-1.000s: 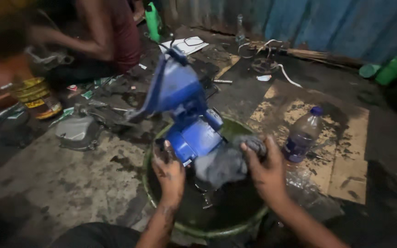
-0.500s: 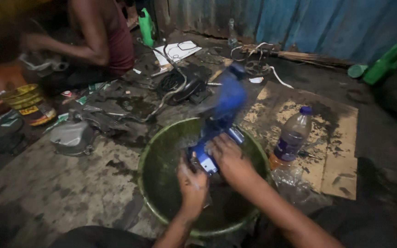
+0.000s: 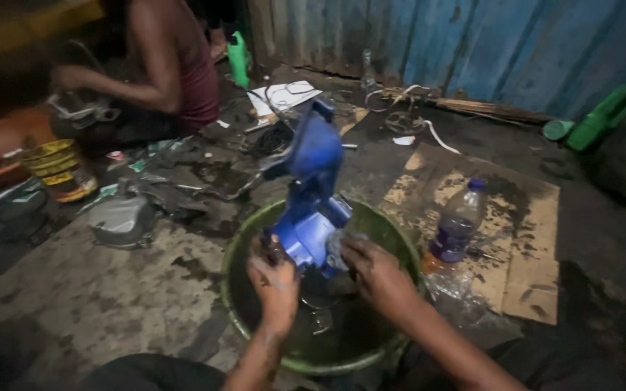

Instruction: The person sits on the floor and cleans a blue metal part using a cloth and a liquid from a plastic bottle. They repeatedly dip the part into a green basin, wipe it with the cloth, and pour liquid onto it to remove grime.

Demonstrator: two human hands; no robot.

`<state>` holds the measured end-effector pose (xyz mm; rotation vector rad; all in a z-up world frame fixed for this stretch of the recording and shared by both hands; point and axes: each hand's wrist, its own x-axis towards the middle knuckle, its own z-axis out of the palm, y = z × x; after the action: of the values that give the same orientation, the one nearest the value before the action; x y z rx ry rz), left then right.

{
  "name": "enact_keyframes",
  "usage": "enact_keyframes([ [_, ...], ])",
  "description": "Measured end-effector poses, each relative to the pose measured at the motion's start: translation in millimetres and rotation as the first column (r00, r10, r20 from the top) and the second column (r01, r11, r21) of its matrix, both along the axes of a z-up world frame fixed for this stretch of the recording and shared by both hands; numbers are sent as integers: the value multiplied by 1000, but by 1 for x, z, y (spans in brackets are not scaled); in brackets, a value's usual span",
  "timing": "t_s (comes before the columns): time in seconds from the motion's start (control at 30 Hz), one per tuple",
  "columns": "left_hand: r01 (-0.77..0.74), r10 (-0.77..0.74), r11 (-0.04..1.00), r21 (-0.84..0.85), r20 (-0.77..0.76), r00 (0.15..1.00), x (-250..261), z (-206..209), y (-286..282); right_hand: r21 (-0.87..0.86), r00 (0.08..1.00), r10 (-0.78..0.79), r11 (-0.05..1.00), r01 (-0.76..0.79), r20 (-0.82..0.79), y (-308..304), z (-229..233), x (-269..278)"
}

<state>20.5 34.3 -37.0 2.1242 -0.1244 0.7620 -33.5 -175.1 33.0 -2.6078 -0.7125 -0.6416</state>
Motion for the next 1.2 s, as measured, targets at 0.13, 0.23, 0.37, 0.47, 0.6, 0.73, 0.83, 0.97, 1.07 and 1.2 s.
enact_keyframes([
  [0.13,35,-45,908,-418,-13,999,-13,27,-11,160,992,-83,982,97,-91,8,-11,-1],
  [0.23,-49,-223,717,-695,-296,929,-27,43,-29,169,997,-70,983,75,-35,17,-27,1],
  [0.37,108,-126,926,-363,-26,992,-33,33,-42,-31,994,-111,993,111,2,6,-45,20],
  [0.47,157,-193,927,-341,-76,978,-34,31,-39,-133,995,-101,986,98,-17,0,-60,27],
  [0.6,219,-285,883,-415,-102,953,-37,35,-39,-37,990,50,998,-55,-130,-11,-60,35],
  [0.73,14,-333,736,-677,-344,878,-31,33,-46,-24,991,-12,1000,9,-132,-1,-34,15],
  [0.83,-12,-236,753,-658,-287,928,-13,13,-26,-34,996,42,998,-45,-83,12,-8,-4],
  [0.97,-7,-282,592,-806,-215,935,10,-23,-7,-102,993,90,990,-98,-80,17,18,-9],
  [1.07,-39,-561,258,-965,-183,807,22,-38,7,-138,977,101,982,-128,-189,8,35,-12],
  [1.2,-37,-701,257,-966,-213,680,29,-45,5,110,990,118,988,-109,-74,-8,37,-11],
])
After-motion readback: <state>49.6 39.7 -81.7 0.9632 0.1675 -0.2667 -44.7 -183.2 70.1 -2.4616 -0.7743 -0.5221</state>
